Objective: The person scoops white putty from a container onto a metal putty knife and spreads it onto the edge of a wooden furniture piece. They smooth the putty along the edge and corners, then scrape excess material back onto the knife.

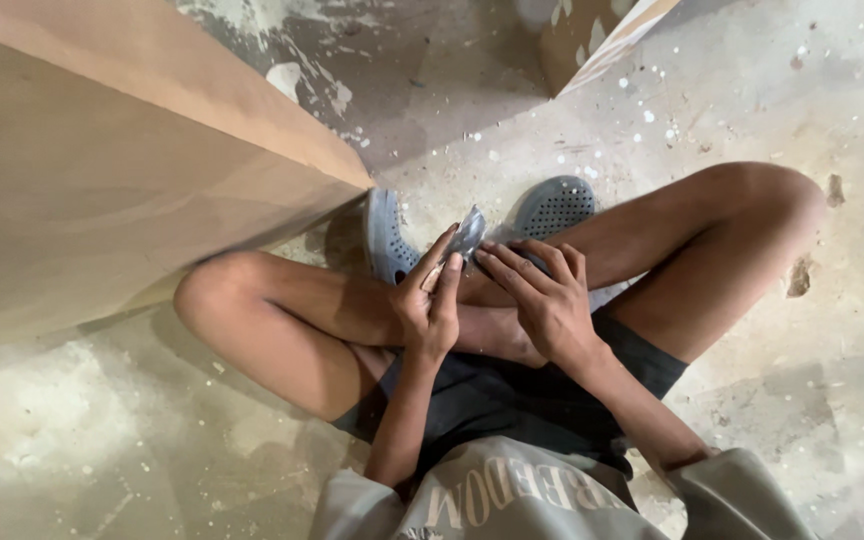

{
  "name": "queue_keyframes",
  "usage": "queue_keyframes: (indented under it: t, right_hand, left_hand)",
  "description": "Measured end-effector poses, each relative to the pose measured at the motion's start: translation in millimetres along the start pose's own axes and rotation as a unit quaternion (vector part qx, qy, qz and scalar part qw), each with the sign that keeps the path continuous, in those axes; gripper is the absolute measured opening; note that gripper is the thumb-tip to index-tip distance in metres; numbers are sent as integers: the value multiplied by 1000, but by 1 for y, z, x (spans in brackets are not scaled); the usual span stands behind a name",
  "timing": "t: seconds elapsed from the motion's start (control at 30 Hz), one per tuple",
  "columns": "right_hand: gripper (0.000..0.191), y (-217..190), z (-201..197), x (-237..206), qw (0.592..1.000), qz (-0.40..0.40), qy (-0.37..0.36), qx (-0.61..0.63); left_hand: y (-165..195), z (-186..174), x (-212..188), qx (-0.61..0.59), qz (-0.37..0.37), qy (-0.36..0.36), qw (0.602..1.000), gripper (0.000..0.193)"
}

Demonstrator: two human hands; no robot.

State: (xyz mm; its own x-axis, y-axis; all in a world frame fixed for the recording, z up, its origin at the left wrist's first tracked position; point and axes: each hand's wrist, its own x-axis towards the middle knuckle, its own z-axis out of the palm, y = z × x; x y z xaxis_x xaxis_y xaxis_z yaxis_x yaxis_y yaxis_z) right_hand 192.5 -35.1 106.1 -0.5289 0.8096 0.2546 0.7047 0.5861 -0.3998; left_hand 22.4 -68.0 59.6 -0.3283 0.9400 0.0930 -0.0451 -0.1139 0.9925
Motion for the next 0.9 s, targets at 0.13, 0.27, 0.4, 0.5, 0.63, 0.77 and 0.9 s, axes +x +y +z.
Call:
queue_keyframes:
  t: [0.13, 0.27, 0.4, 0.5, 0.63, 0.77, 0.9]
  right_hand:
    - [52, 22, 6, -5, 996, 23, 4, 92]
    - [37, 39, 2, -10, 907, 179, 107, 367]
    - [41, 45, -2, -5, 878, 88, 99, 460]
    - [48, 38, -5, 2, 934, 20, 73, 348]
    - [58, 38, -10, 21, 986, -5, 23, 166]
    - [66, 36, -21, 30, 998, 29, -5, 51]
    - [53, 18, -36, 17, 992, 45, 99, 57]
  left_hand:
    - [-2, 3, 1, -65, -3, 27, 998, 36]
    - [0, 8, 4, -101, -47, 60, 992, 36]
    - [5, 14, 0, -125, -54, 38, 990, 37]
    - [5, 20, -4, -103, -33, 33, 994, 34]
    - [3, 23, -8, -164, -73, 38, 983, 33]
    - [6, 19, -7, -160, -75, -3, 984, 33]
    - [15, 16, 3, -13, -28, 18, 999, 34]
